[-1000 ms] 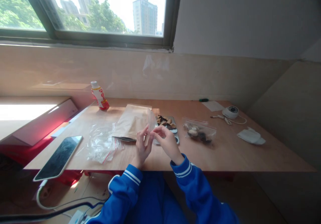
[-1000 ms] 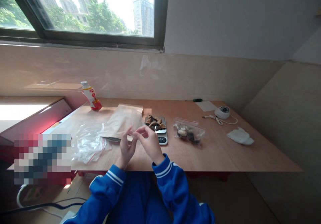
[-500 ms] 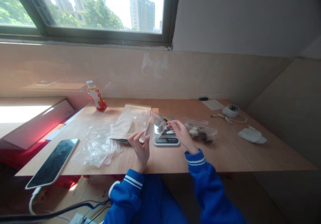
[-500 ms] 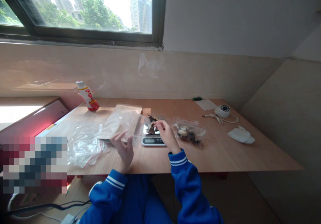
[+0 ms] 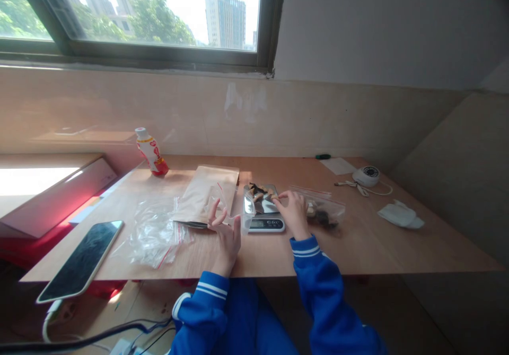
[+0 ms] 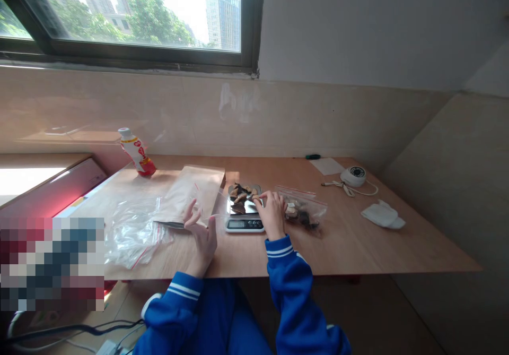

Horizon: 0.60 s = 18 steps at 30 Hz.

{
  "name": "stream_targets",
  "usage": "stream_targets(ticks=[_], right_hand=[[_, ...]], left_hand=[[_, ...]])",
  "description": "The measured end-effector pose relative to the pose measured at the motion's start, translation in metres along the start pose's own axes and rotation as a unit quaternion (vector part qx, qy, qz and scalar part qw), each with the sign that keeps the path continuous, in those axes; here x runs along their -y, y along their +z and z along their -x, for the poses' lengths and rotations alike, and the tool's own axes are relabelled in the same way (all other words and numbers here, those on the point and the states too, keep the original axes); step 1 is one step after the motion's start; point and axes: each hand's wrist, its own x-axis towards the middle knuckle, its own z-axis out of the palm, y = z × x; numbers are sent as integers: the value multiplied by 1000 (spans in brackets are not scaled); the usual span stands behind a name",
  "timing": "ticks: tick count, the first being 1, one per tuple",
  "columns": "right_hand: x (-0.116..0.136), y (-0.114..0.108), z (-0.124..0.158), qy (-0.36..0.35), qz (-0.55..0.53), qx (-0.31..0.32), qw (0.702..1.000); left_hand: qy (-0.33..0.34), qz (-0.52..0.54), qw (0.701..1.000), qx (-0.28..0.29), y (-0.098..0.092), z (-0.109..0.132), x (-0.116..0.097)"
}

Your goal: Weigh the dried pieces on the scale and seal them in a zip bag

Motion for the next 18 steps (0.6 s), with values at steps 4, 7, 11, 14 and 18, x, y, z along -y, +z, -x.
stream_targets(ticks=[4, 7, 11, 14, 18], right_hand=[[39, -26, -1, -54, -143, -75, 986], [62, -36, -1, -122, -211, -24, 970], [56, -21, 3, -105, -200, 23, 974], [36, 4, 10, -69, -95, 38, 992], [22, 27, 21, -60, 27, 55, 996]], left_hand=[[-9, 13, 1000, -1, 3, 3, 5], [-9, 25, 1000, 8, 4, 3, 5], [-28, 37, 999, 2, 6, 4, 6], [-39, 30, 999, -13, 7, 5, 9], [-26, 31, 999, -14, 8, 5, 10]])
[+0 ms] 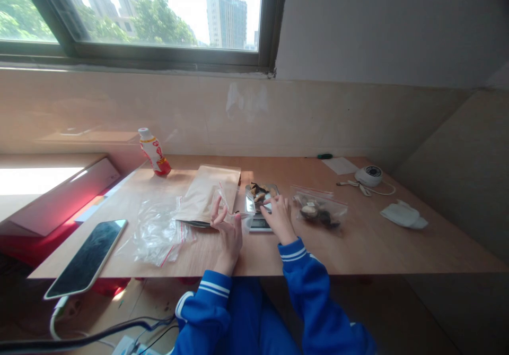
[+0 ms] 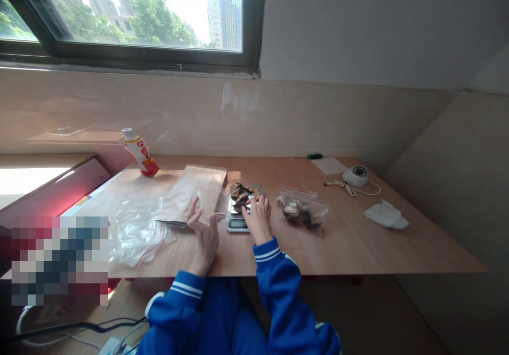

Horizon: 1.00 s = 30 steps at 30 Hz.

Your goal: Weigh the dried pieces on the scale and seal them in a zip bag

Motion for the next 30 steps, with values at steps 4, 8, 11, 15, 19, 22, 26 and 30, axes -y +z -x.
stream_targets(ticks=[4, 8, 11, 15, 19, 22, 26, 30], right_hand=[[6, -13, -4, 3, -13, -36, 999], [31, -57, -16, -22, -122, -151, 981], [49, -80, -20, -69, -174, -142, 972], [39, -64, -20, -71, -196, -31, 978], [9, -24, -19, -47, -90, 24, 995], [0, -5, -17, -85, -1, 90, 992], [3, -5, -16, -115, 25, 106, 987], [12, -24, -18, -73, -40, 21, 996]], left_hand=[[4, 11, 1000, -2, -1, -2, -3], [13, 18, 1000, 5, -1, -3, -4], [18, 27, 999, 14, -1, -3, -4], [25, 17, 1000, 8, -2, -4, -7], [18, 20, 1000, 11, -3, -4, -8], [21, 25, 999, 19, -3, -4, -8], [16, 24, 1000, 10, -3, -5, -8], [15, 32, 999, 9, -2, -4, -6]])
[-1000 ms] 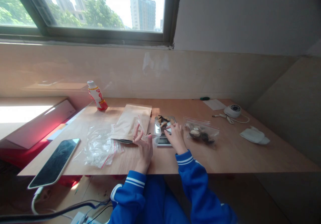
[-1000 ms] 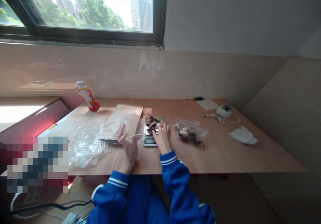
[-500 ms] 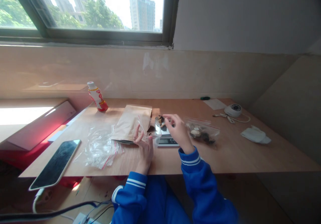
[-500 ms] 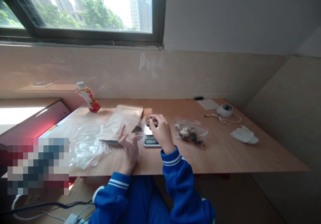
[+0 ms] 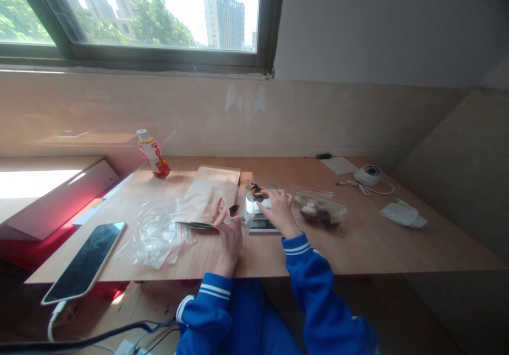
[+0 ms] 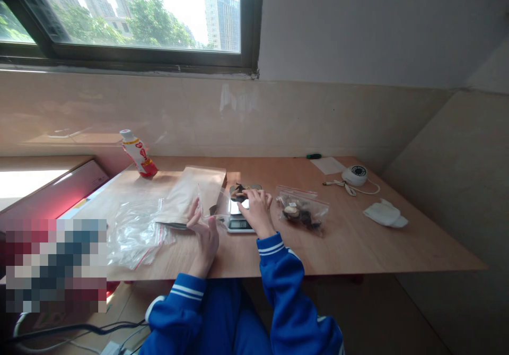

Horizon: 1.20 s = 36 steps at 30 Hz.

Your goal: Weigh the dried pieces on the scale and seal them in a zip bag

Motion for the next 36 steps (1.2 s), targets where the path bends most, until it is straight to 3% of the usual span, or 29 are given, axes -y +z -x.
stream_targets(ticks=[3, 5, 6, 8, 11, 15, 19, 21, 27, 30, 33, 34, 36], right_hand=[[17, -20, -4, 31, -113, -164, 979], [32, -32, -5, 32, -185, -236, 953], [40, -37, -5, 23, -205, -236, 950], [52, -44, -4, -12, -205, -180, 962], [51, -41, -3, -42, -186, -115, 975], [13, -12, -8, 25, -149, -137, 979], [-24, 22, -9, 75, 12, -41, 996], [-32, 30, -7, 98, 49, -23, 994], [-32, 24, -6, 142, 16, -78, 987], [-20, 9, -8, 128, -91, -197, 968], [7, -11, -8, 87, -173, -329, 924], [18, -17, -7, 68, -177, -341, 921], [38, -26, -4, -6, -165, -285, 944]], left_hand=[[7, 5, 1000, 4, 0, 1, 1], [12, 5, 1000, 8, 0, 1, 1], [12, 5, 1000, 9, -1, 1, 1], [11, 3, 1000, 10, -1, 0, -1], [2, -6, 1000, -5, -1, -1, -4], [-23, 4, 999, -26, 0, -2, -4], [-38, 13, 999, -32, 3, -1, -1], [-51, 13, 998, -35, 3, 0, 0], [-45, 24, 998, -36, 4, 1, 3], [-28, 14, 999, -38, 3, -1, 1], [-17, 10, 999, -41, 3, -3, -1], [-16, 12, 999, -43, 4, -3, -2], [-18, 18, 999, -43, 4, -3, -3]])
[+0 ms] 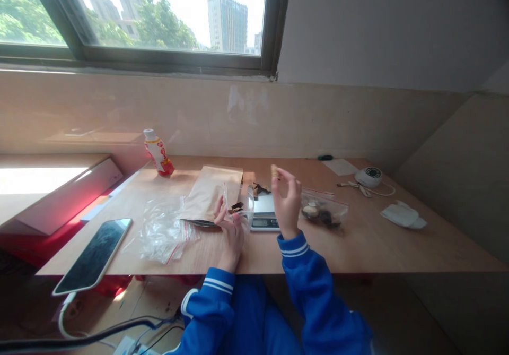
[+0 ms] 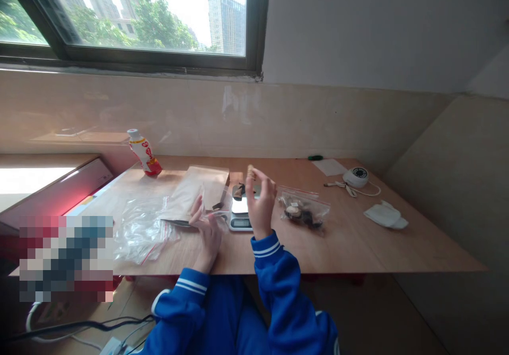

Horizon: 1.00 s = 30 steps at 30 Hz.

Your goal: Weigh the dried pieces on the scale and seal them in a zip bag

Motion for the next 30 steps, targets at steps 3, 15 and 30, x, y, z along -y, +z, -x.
stream_targets(ticks=[3, 15, 30], right_hand=[[11, 2, 3, -63, -26, 126, 990], [-67, 63, 16, -22, 194, 378, 905], [-65, 48, 17, -22, 134, 303, 943]], left_hand=[[-13, -2, 1000, 1, 0, 1, 0], [-45, -8, 999, -9, -2, 3, 3], [-44, 31, 998, -16, 0, 5, 7]])
